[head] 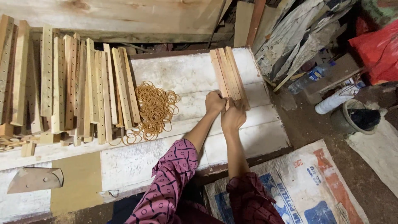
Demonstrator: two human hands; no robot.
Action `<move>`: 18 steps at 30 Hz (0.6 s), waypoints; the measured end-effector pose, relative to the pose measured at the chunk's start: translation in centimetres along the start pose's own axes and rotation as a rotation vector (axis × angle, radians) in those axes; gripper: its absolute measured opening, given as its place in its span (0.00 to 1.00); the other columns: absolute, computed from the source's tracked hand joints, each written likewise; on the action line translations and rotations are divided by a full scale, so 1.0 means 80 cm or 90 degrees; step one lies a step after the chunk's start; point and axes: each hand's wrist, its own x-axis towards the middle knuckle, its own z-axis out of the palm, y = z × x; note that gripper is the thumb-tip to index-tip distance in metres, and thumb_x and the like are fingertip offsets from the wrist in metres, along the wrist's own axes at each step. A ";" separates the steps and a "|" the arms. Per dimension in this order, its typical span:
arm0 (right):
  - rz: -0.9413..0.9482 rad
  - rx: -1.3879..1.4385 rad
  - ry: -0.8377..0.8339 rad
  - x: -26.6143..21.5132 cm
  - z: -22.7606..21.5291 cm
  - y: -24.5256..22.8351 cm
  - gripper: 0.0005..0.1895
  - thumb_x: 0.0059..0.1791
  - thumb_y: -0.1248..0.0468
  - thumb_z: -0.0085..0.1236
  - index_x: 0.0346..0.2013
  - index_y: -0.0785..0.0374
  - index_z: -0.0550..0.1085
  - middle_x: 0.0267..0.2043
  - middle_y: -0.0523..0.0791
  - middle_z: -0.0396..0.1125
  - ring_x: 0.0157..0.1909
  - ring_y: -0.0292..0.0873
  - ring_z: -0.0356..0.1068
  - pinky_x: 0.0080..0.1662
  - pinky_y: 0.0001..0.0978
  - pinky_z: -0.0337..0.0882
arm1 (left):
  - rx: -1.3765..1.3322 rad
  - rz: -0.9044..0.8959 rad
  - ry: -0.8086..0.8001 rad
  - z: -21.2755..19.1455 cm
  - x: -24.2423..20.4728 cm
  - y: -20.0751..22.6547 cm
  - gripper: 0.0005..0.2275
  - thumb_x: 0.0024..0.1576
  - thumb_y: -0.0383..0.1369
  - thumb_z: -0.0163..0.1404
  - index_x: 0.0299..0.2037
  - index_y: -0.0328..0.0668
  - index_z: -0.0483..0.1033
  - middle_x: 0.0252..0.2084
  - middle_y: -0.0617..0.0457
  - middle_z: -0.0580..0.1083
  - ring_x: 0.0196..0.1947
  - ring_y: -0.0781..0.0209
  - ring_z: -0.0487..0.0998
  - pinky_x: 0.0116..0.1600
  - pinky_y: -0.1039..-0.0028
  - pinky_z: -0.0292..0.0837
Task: Wrapping rubber bands around wooden slats
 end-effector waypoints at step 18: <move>0.093 -0.009 0.092 0.008 0.037 0.020 0.15 0.38 0.62 0.65 0.39 0.60 0.83 0.44 0.52 0.69 0.43 0.61 0.73 0.36 0.51 0.77 | 0.054 0.015 -0.024 0.003 -0.002 0.037 0.15 0.51 0.31 0.55 0.45 0.25 0.79 0.44 0.32 0.73 0.47 0.25 0.79 0.53 0.46 0.78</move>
